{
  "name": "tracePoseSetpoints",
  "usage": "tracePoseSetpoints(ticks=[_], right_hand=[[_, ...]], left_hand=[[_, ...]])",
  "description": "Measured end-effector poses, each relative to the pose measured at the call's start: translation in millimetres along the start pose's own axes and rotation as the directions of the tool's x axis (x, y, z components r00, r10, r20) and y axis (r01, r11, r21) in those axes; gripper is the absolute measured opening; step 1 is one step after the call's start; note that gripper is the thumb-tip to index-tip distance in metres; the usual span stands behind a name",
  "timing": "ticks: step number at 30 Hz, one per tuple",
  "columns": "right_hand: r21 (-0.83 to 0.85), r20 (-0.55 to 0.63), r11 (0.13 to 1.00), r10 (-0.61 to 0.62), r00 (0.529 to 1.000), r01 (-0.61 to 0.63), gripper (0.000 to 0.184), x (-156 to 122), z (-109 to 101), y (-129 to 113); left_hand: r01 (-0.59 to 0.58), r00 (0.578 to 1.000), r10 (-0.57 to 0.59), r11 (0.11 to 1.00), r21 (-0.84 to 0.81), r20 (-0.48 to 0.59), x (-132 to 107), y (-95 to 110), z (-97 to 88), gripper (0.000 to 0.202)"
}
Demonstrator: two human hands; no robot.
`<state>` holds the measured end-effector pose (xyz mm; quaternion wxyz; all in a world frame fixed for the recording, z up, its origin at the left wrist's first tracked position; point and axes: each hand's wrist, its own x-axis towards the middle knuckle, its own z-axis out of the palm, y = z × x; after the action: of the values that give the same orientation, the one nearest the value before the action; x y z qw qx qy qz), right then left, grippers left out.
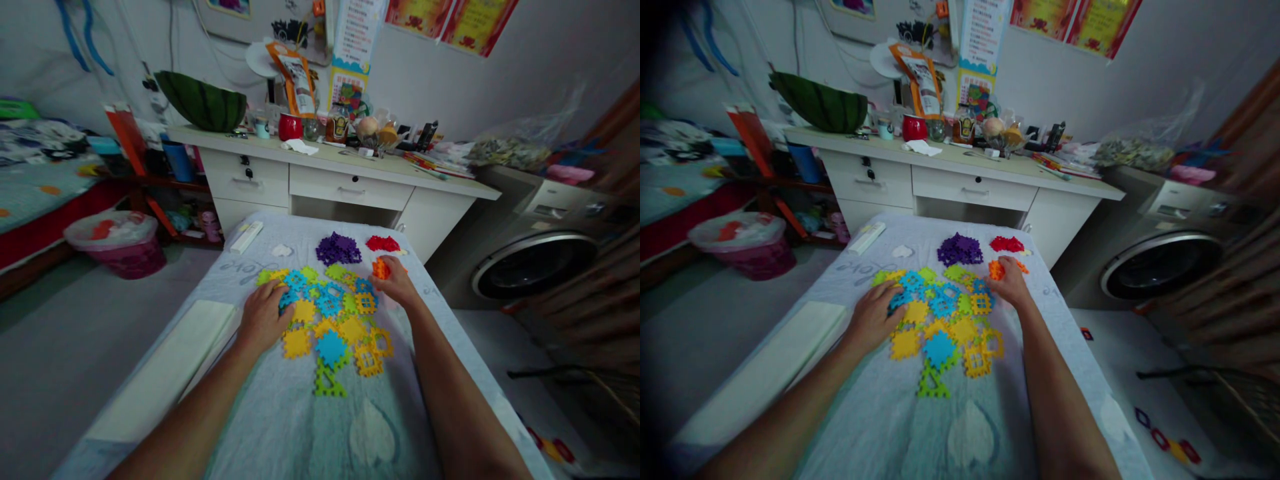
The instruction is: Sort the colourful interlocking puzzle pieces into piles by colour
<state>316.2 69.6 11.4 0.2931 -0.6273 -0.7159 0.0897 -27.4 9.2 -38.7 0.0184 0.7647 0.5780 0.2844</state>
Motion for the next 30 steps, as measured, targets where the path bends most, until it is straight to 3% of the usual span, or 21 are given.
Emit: tracePoseSetpoints(ticks=[4, 7, 9, 14, 17, 21, 25, 30], right_hand=[[0.251, 0.17, 0.944, -0.262, 0.95, 0.216, 0.057, -10, 19, -57], [0.398, 0.2, 0.881, -0.357, 0.913, 0.257, 0.052, -20, 31, -91], [0.495, 0.194, 0.84, -0.356, 0.914, 0.222, 0.048, -25, 35, -101], [0.688, 0.233, 0.726, -0.234, 0.944, 0.01, 0.047, -30, 34, -104], [0.718, 0.237, 0.696, -0.227, 0.945, -0.014, 0.048, -30, 30, -103], [0.711, 0.255, 0.7, -0.158, 0.954, -0.074, 0.045, -28, 25, -100], [0.703, 0.25, 0.705, -0.113, 0.962, -0.1, 0.043, -24, 21, -94], [0.687, 0.202, 0.726, -0.14, 0.969, -0.039, 0.041, -21, 20, -93]], left_hand=[[-0.003, 1.0, 0.003, 1.0, -0.001, 0.007, 0, -1, -0.2, 0.036], [-0.005, 1.0, 0.005, 1.0, 0.0, 0.006, 0, -1, -0.5, 0.036], [-0.007, 1.0, 0.007, 1.0, -0.006, 0.003, 1, -1, -0.6, 0.035], [0.003, 0.999, -0.003, 1.0, 0.009, -0.036, -1, 4, -4.8, 0.033], [-0.001, 0.994, 0.003, 1.0, 0.016, -0.109, -2, 12, -13.8, 0.034], [-0.111, 0.981, 0.099, 0.992, -0.065, -0.166, -4, 24, -26.0, 0.03], [-0.213, 0.974, 0.201, 0.968, -0.132, -0.102, -5, 32, -27.2, 0.027], [-0.237, 0.971, 0.238, 0.954, -0.183, -0.015, -6, 37, -22.4, 0.025]])
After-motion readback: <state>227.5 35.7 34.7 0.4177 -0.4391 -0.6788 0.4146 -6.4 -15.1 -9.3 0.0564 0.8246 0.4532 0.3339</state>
